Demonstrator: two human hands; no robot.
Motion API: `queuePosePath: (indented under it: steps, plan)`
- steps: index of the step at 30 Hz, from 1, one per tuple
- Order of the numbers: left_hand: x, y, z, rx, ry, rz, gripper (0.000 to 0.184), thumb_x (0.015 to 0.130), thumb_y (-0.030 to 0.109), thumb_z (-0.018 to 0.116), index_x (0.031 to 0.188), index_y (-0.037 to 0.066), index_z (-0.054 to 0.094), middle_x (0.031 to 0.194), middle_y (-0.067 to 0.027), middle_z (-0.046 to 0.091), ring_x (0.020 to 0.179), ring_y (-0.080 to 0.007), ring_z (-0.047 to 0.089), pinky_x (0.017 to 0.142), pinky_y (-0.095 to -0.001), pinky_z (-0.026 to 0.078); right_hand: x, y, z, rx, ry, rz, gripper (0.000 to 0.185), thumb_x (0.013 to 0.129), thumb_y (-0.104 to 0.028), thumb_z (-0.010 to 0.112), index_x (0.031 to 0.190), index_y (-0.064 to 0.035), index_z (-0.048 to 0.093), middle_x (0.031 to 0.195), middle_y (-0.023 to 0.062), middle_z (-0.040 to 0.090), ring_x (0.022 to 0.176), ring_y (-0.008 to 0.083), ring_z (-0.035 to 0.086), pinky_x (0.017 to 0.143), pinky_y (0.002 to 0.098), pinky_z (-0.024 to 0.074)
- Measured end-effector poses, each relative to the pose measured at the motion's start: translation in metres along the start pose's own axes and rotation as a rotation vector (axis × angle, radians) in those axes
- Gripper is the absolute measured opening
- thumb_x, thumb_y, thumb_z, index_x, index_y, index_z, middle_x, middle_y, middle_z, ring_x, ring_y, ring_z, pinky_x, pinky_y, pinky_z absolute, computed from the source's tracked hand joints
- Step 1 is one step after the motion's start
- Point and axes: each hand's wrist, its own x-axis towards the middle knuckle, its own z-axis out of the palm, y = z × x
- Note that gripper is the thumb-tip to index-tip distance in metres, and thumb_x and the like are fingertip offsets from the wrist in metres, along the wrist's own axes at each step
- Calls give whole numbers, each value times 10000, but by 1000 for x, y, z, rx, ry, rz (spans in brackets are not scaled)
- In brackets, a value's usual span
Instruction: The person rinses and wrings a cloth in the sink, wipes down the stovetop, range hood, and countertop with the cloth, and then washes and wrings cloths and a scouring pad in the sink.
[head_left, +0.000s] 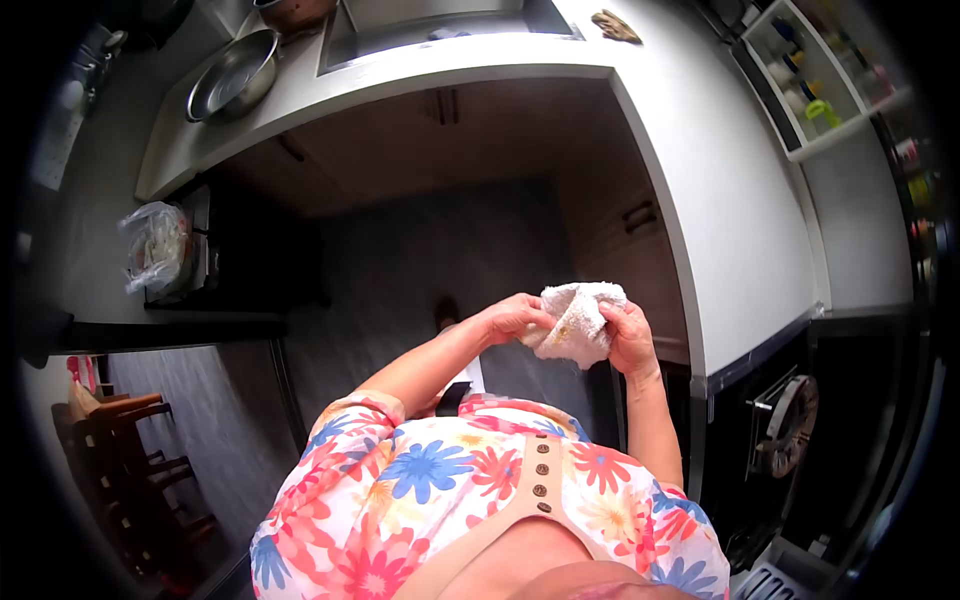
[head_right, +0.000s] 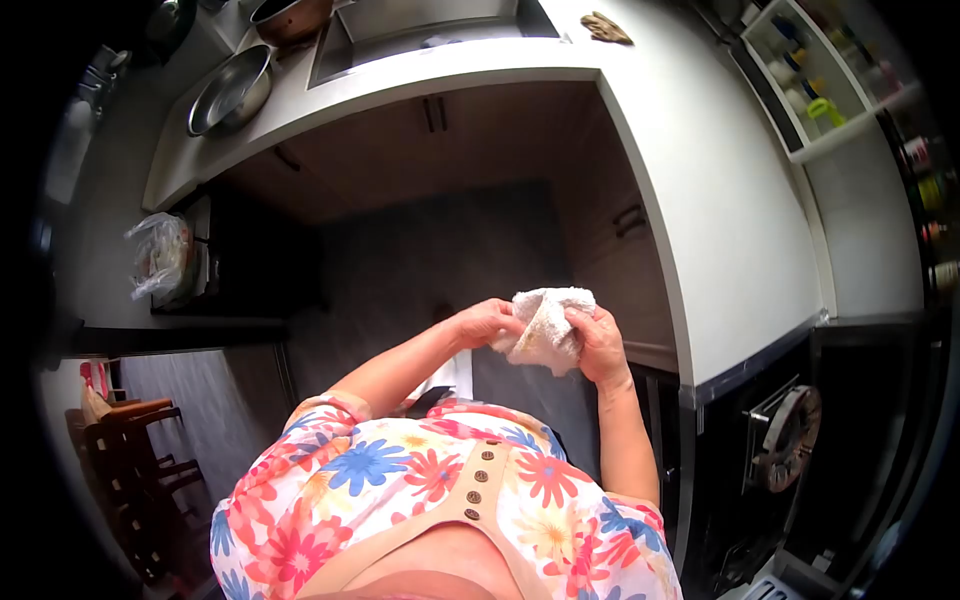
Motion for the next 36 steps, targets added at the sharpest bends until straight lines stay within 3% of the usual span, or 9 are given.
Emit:
queuePosePath:
  steps: [4,13,15,23,25,28,33,34,36]
  plan:
    - [-15,78,-62,-132,25,101,259,669,79,697,916,27,639,873,-55,638,801,-140,607,750,-285,481,73,-17,29,-40,20,-5,193,842,-71,533,1017,3,572,961,67,618,875,144,592,794,267,466]
    - [-23,220,-132,-303,-24,450,439,733,58,636,1147,15,495,1069,-84,579,967,-173,576,886,-321,447,236,-94,98,-276,-70,0,233,837,-73,559,1059,-6,551,988,70,606,905,144,584,809,291,475]
    - [-23,246,-150,-335,-23,535,456,727,34,622,1161,8,485,1082,-91,574,977,-180,574,888,-320,447,278,-115,112,-332,-94,25,175,843,-74,558,1004,-11,586,913,48,619,821,115,593,714,253,493]
    - [-15,389,-226,-379,156,842,485,740,-19,581,1208,-3,455,1090,-100,573,992,-181,570,894,-315,450,503,-179,174,-381,-391,7,179,843,-77,572,996,12,587,857,48,626,734,101,608,659,235,515]
    - [-4,412,-247,-408,259,859,457,751,-21,575,1194,-6,463,1084,-99,574,989,-180,571,894,-315,453,552,-185,196,-358,-400,78,198,829,-76,591,1000,24,582,885,61,626,776,113,609,703,242,514]
    - [17,448,-282,-449,402,899,418,761,-15,574,1168,-10,479,1064,-103,579,944,-179,586,849,-303,481,618,-185,220,-416,-374,156,176,833,-107,592,966,8,586,853,44,618,727,95,602,624,245,523]
    - [28,474,-349,-202,901,636,425,745,-15,533,1166,-25,478,1080,-102,573,992,-177,560,874,-297,443,730,-149,240,-633,-470,222,407,853,-275,588,1139,4,506,919,47,600,672,84,557,582,218,477]
    - [26,474,-363,35,982,484,592,755,117,578,1296,15,360,1177,-150,518,1090,-215,509,884,-333,431,755,-126,228,-769,-423,226,433,839,-269,597,1153,12,496,924,52,596,661,93,551,557,221,462]
    - [29,469,-396,273,1198,260,658,736,137,587,1327,27,319,1233,-179,470,1144,-240,462,930,-347,388,798,-87,205,-1016,-371,238,476,805,-252,603,1174,24,481,909,59,595,645,111,545,509,230,437]
